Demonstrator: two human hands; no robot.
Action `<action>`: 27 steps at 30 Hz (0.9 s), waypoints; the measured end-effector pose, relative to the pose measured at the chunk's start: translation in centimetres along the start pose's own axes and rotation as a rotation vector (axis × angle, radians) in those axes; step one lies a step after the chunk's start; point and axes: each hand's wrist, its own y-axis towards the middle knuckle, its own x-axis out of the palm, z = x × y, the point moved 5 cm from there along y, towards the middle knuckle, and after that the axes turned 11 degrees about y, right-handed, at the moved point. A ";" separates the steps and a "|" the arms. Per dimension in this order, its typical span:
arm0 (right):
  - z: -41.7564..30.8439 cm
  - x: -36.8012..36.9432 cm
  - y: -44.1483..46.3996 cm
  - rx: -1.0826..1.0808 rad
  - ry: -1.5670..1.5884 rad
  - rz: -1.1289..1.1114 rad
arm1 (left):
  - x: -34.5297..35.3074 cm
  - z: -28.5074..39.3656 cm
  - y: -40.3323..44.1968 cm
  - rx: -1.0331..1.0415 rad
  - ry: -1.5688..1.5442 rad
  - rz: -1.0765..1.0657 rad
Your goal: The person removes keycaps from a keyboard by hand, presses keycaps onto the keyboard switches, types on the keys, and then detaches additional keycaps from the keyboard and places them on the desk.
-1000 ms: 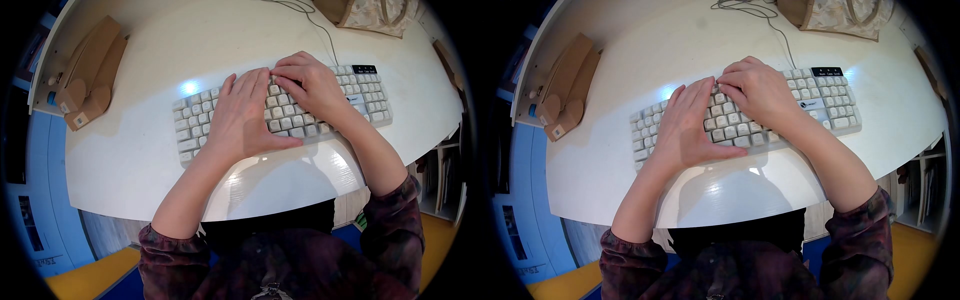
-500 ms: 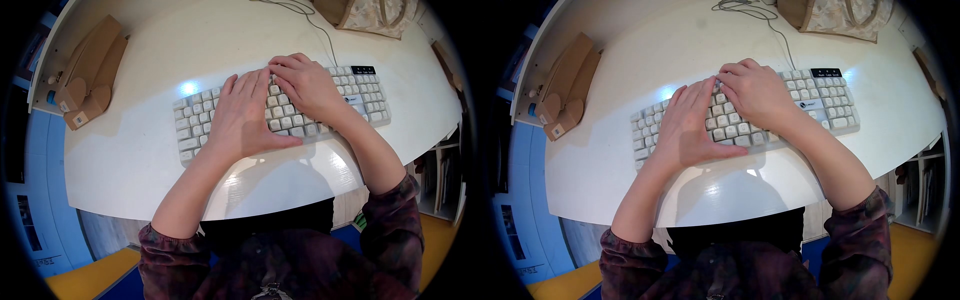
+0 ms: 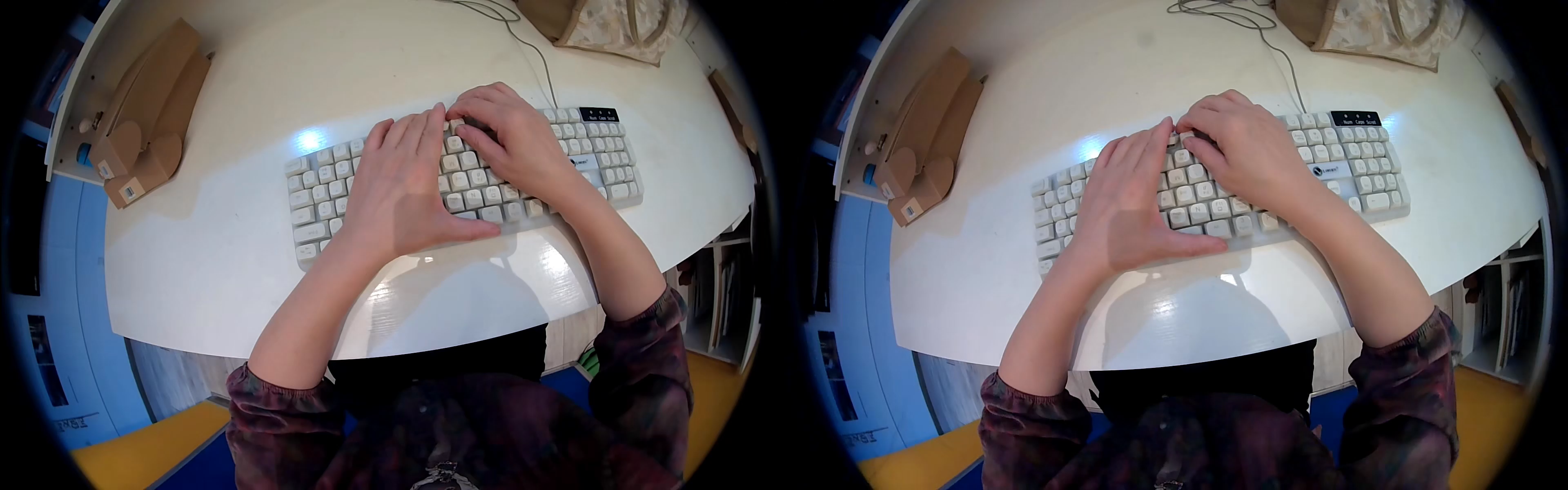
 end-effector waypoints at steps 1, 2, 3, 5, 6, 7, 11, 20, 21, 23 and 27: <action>0.0 0.0 0.0 -0.001 -0.006 -0.004 | 0.0 0.0 0.0 0.005 0.021 0.015; 0.0 -0.1 0.0 -0.004 -0.011 -0.009 | 0.0 0.0 0.1 -0.001 0.000 0.003; 0.0 -0.1 0.0 -0.007 -0.017 -0.013 | 0.0 -0.1 0.1 -0.008 -0.020 -0.008; 0.1 -0.1 0.1 -0.025 -0.013 -0.011 | 0.0 -0.2 0.1 -0.015 -0.035 -0.019; 0.2 -0.1 0.1 -0.032 -0.010 -0.011 | 0.0 -0.1 0.1 -0.015 -0.030 -0.019; 0.2 -0.1 0.1 -0.016 -0.013 -0.020 | 0.0 -0.1 0.1 -0.015 -0.027 -0.021; 0.0 0.2 0.1 -0.027 -0.037 -0.001 | 0.1 -0.1 0.1 -0.008 -0.019 -0.009; 0.0 0.3 0.2 -0.041 -0.082 -0.017 | 0.1 -0.2 0.1 -0.035 -0.012 -0.021; 0.0 0.3 0.2 -0.054 -0.088 -0.016 | 0.1 -0.2 0.1 -0.040 -0.014 -0.026; 0.0 0.3 0.2 -0.083 -0.094 -0.013 | 0.1 -0.2 0.1 -0.042 -0.010 -0.028; -0.2 0.2 0.2 -0.084 -0.112 -0.024 | 0.2 -0.2 0.1 -0.039 -0.012 -0.025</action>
